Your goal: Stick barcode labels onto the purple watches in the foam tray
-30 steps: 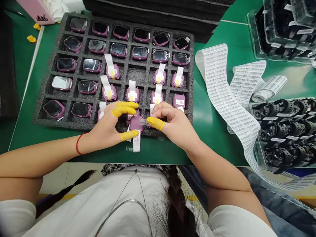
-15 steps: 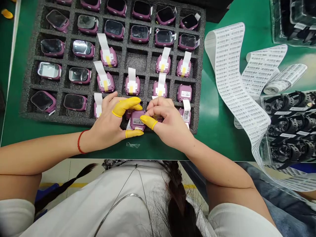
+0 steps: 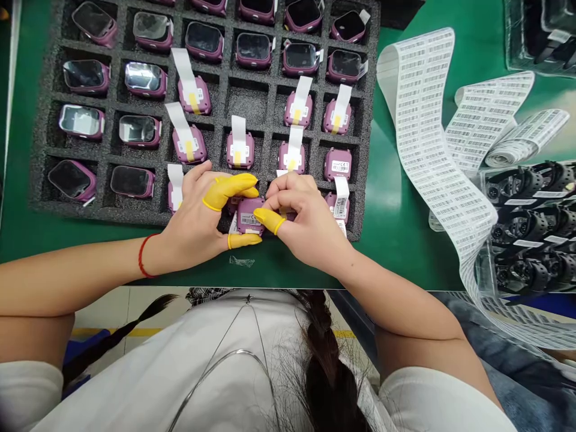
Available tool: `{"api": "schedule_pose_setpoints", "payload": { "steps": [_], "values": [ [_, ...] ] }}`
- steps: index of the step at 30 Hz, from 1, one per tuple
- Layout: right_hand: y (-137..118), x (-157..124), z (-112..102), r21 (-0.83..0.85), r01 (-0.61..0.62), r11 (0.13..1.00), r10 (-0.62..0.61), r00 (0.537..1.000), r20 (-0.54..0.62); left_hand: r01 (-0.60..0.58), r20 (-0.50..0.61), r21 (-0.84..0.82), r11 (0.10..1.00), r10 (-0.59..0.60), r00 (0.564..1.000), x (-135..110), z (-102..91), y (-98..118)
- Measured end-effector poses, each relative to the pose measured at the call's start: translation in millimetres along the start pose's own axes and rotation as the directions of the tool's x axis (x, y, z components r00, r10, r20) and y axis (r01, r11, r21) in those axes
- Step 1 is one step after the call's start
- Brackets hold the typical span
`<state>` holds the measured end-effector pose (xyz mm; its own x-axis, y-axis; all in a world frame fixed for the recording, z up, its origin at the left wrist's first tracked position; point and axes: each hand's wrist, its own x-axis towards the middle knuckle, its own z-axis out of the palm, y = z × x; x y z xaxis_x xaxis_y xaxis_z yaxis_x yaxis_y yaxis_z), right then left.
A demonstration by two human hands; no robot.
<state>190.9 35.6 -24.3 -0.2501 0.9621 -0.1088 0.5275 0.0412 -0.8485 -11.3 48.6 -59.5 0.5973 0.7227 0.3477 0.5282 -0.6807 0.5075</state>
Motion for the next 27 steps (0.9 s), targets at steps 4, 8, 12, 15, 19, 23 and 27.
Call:
{"api": "schedule_pose_setpoints", "payload": {
  "steps": [4, 8, 12, 15, 19, 23, 27],
  "values": [
    [-0.3, 0.1, 0.4, -0.019, 0.013, 1.0, -0.013, 1.0, 0.001, 0.019, 0.022, 0.015, 1.0, -0.02, 1.0, -0.2, -0.1, -0.5],
    [0.3, -0.2, 1.0, -0.027, 0.02, 0.999, -0.021, 1.0, -0.013, 0.012, 0.026, 0.017, 1.0, -0.012, 1.0, -0.2, -0.7, -0.8],
    [1.7, -0.9, 2.7, -0.049, 0.038, 0.998, -0.039, 0.999, -0.027, 0.034, 0.037, 0.006, 0.999, -0.034, 0.999, -0.1, -0.6, -0.8],
    [3.1, -1.4, 4.8, -0.082, 0.058, 0.995, -0.062, 0.997, -0.042, 0.035, 0.033, 0.002, 0.999, -0.035, 0.999, -0.1, 0.1, -0.7],
    [3.7, -4.0, 4.5, -0.207, 0.177, 0.962, -0.196, 0.978, -0.073, 0.026, 0.024, 0.011, 1.0, -0.027, 0.999, 0.0, 0.0, -0.3],
    [4.3, -6.9, 0.9, -0.428, 0.257, 0.867, -0.351, 0.923, -0.157, 0.03, 0.03, 0.017, 0.999, -0.03, 0.999, 0.0, -0.3, 0.3],
    [10.3, -4.3, 7.0, -0.432, 0.23, 0.872, -0.324, 0.933, -0.157, 0.011, -0.008, 0.039, 0.999, -0.011, 1.0, -1.6, 2.7, 0.6]
  ]
}}
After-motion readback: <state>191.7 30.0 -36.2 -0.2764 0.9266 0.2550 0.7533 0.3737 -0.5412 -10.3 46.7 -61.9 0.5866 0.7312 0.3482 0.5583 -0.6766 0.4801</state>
